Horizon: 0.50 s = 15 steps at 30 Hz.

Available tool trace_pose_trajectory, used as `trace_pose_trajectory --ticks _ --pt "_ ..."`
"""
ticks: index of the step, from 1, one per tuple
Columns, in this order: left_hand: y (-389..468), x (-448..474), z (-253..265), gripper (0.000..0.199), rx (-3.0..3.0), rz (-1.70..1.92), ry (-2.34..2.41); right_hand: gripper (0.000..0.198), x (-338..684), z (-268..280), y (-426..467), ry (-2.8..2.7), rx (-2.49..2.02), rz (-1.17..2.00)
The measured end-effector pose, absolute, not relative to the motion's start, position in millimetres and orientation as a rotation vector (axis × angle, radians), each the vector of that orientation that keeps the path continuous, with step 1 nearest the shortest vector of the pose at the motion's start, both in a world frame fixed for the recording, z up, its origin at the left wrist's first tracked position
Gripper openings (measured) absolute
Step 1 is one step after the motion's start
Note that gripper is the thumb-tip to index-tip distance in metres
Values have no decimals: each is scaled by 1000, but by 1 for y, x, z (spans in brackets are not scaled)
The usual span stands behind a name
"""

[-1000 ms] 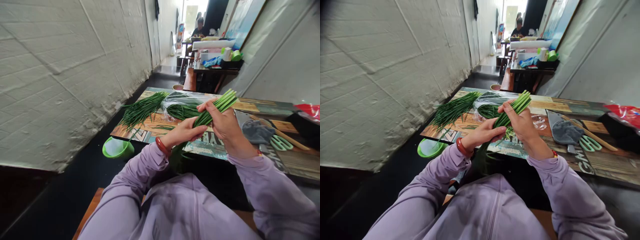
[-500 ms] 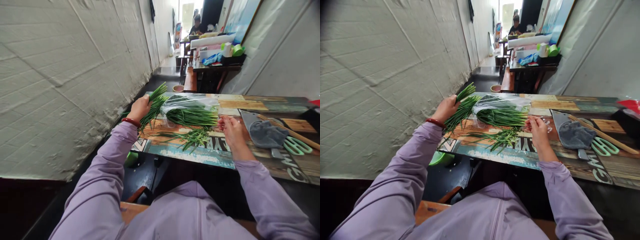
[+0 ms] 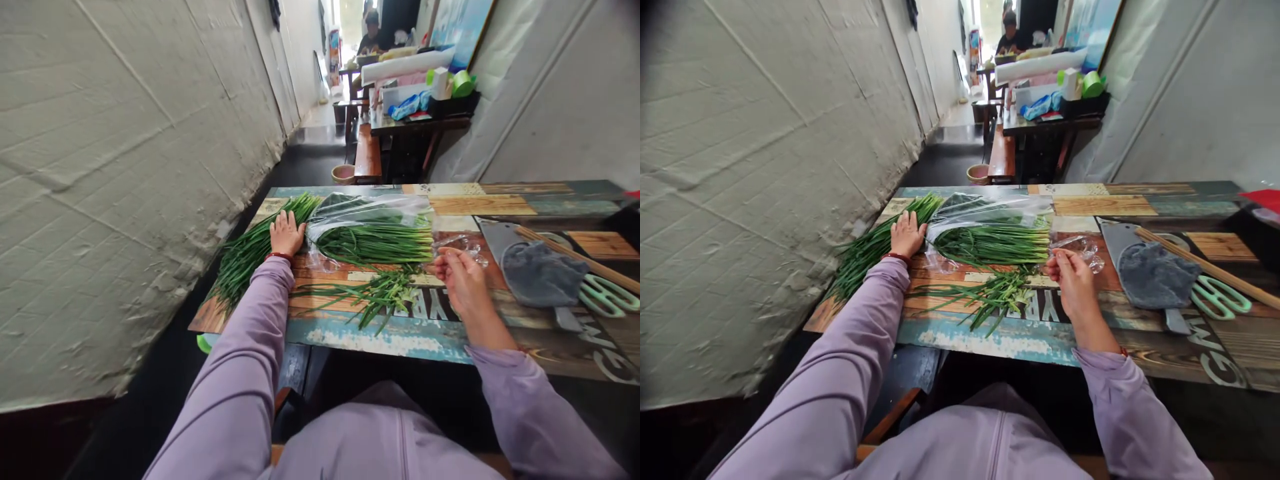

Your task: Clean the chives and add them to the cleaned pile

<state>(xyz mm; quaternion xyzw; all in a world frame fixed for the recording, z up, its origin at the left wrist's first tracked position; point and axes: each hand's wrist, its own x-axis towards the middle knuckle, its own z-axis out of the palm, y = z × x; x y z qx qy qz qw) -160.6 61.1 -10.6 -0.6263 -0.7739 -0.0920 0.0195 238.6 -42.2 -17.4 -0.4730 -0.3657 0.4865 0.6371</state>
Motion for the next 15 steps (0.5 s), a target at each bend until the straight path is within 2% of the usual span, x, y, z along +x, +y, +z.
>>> trace_pose_trajectory --ticks 6,11,15 --pt "51 -166 -3 67 -1978 -383 -2354 12 243 -20 -44 -847 -1110 1126" --pt "21 -151 3 58 -2066 -850 -2106 27 247 -31 -36 -818 -1090 1095" --pt "-25 -113 5 50 -2273 -1066 -1775 27 248 -35 -31 -850 -1092 1075"
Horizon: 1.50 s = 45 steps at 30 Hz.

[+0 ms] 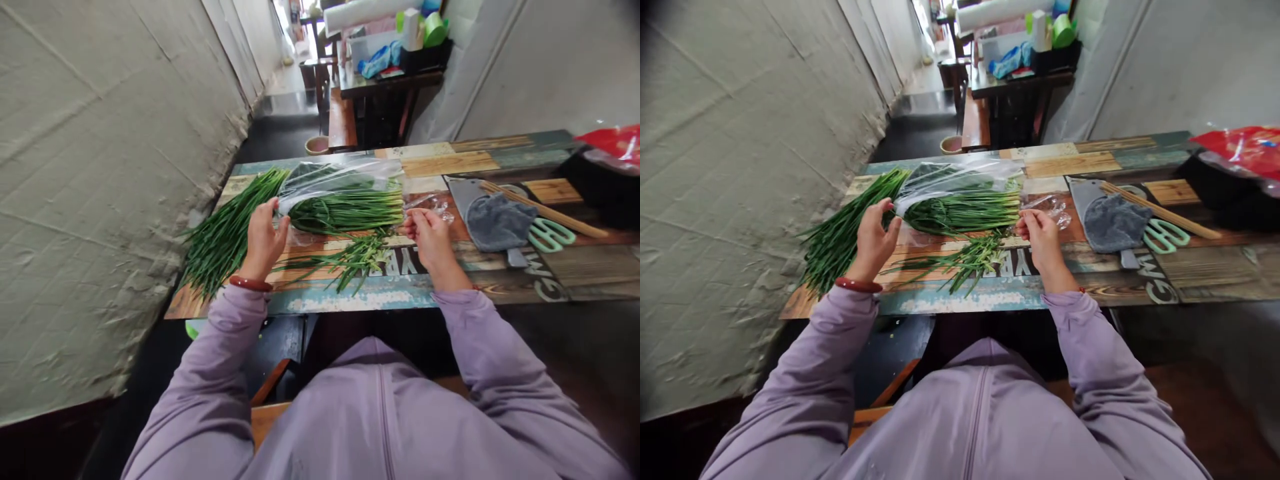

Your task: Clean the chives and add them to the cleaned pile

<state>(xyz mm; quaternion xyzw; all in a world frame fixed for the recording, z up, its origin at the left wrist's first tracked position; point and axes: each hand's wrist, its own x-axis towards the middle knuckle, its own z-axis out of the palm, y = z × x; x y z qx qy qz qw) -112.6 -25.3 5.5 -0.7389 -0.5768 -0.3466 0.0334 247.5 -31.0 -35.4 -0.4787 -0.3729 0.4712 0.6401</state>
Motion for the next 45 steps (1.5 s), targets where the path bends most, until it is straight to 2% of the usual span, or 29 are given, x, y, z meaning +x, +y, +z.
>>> trace_pose_trajectory --ticks 3,6,8,11,16,19,26,33,38,43,45 --pt "-63 -68 4 55 -2577 -984 -1572 25 249 -37 -29 -860 -1095 1051" --pt "-89 -21 -4 78 -2810 -679 -1410 26 250 -39 -28 -868 -1098 1043" --pt "-97 2 -10 86 -2839 -479 -1384 28 251 -39 -27 -862 -1114 1034" --pt "-99 22 -18 80 -2750 -365 -1526 27 252 -40 -26 -839 -1137 1033" --pt "-108 35 -25 44 -2586 -308 -1607 23 251 -40 -27 -856 -1117 1051" --pt "-113 41 -28 35 -2605 -266 -1507 22 251 -39 -28 -865 -1113 1058" --pt "-86 19 -28 38 -2790 -369 -1265 22 248 -36 -30 -873 -1144 1042" --pt "-81 11 -20 46 -2817 -668 -1455 23 246 -33 -28 -878 -1138 1042" --pt "-77 44 -17 64 -2753 -474 -1545 28 246 -38 -27 -946 -1141 959" --pt "-62 66 -27 44 -2869 -361 -1324 31 247 -51 -21 -1137 -1161 805" --pt "-58 67 -31 46 -2963 -373 -1174 30 248 -53 -19 -1204 -1199 721"
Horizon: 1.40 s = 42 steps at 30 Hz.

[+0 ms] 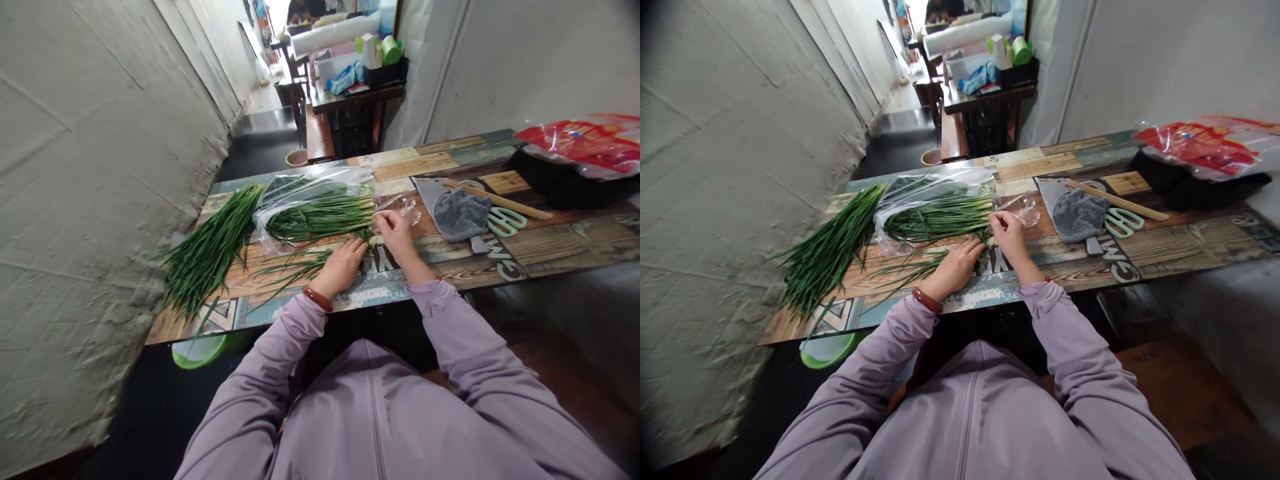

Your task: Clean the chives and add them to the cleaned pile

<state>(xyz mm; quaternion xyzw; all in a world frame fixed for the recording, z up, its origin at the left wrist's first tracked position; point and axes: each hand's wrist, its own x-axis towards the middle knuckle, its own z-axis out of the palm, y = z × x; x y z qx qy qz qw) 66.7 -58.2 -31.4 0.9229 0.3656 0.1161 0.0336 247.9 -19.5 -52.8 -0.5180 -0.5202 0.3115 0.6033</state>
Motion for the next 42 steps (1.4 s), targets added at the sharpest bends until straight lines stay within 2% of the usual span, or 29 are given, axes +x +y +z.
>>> trace_pose_trajectory --ticks 5,8,16,20,24,28,32,36,39,42 --pt "-49 57 -34 52 2779 450 894 21 251 -50 -20 -1332 -1285 457" --pt "-40 52 -24 45 2619 557 842 18 252 -49 -20 -1466 -1326 281" --pt "3 41 -5 27 1910 1291 1192 16 254 -43 -11 -1730 -1551 110" --pt "7 32 -20 25 1814 1367 1241 14 259 -35 -10 -1905 -1617 -25" --pt "0 28 -22 23 2028 1400 1277 15 262 -29 -14 -1969 -1527 -78" --pt "-11 28 -8 22 2233 1457 1337 14 259 -24 -16 -1725 -1285 81" --pt "-20 25 7 21 2342 1508 1502 10 253 -11 -13 -1405 -1129 521" --pt "-19 17 15 16 2294 1652 1617 14 243 8 -2 -1218 -965 938" --pt "-14 12 16 19 2248 1655 1679 21 236 12 11 -1163 -909 1094" --pt "-11 13 13 20 2282 1496 1681 28 234 3 22 -1085 -994 1131"
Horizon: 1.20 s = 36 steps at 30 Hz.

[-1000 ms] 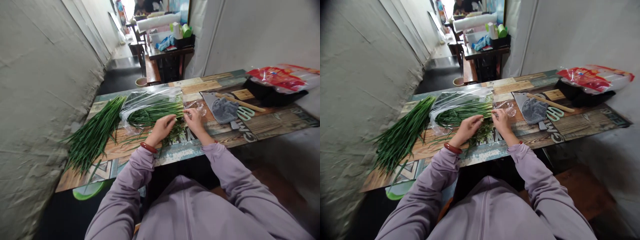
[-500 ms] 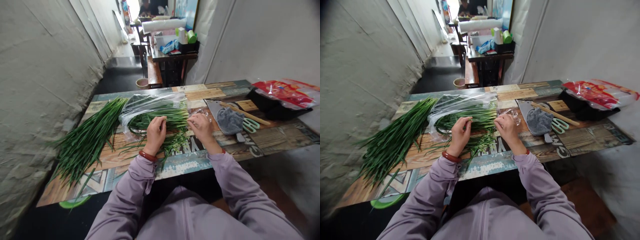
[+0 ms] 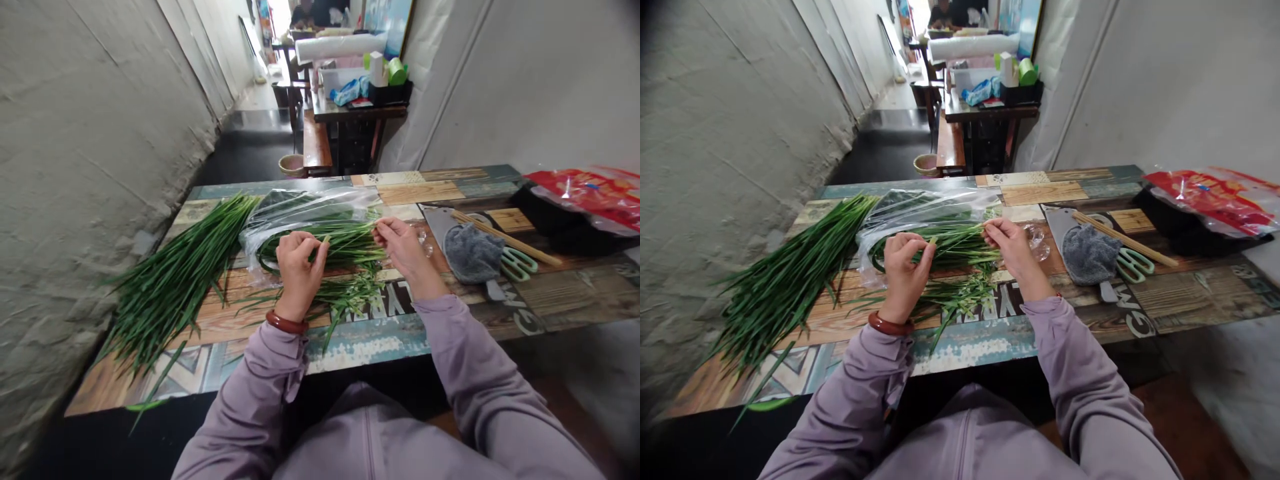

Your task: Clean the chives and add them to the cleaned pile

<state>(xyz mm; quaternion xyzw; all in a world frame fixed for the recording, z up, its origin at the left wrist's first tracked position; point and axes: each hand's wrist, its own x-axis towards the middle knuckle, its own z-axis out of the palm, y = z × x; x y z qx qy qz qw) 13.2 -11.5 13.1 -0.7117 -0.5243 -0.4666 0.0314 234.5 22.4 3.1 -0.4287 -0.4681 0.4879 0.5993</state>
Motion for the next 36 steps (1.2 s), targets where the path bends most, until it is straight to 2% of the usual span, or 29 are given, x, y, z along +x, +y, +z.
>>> trace_pose_trajectory --ticks 9,11,13,16,18,22,25,28,33,36 --pt "-16 26 5 29 -2433 -1201 -1577 23 261 -9 34 -891 -1121 895" --pt "-16 29 3 22 -2526 -1113 -1516 22 262 -8 35 -850 -1111 843" --pt "-17 31 1 5 -2621 -1021 -1416 21 265 -7 35 -796 -1070 789" --pt "-18 34 -2 21 -2682 -928 -1309 22 279 -2 35 -731 -986 715" --pt "-18 35 -3 18 -2684 -908 -1294 23 289 3 32 -725 -943 708" --pt "-15 33 -4 28 -2666 -924 -1358 26 288 12 24 -787 -867 883" --pt "-9 30 -6 20 -2649 -1149 -1528 29 267 13 15 -853 -827 1168" --pt "-4 25 -5 18 -2600 -1569 -1816 33 246 12 6 -929 -828 1412" --pt "-5 24 2 29 -2579 -2441 -2184 32 234 9 0 -950 -836 1548" --pt "-9 25 6 31 -2651 -2753 -2159 31 230 8 -2 -1018 -862 1573"
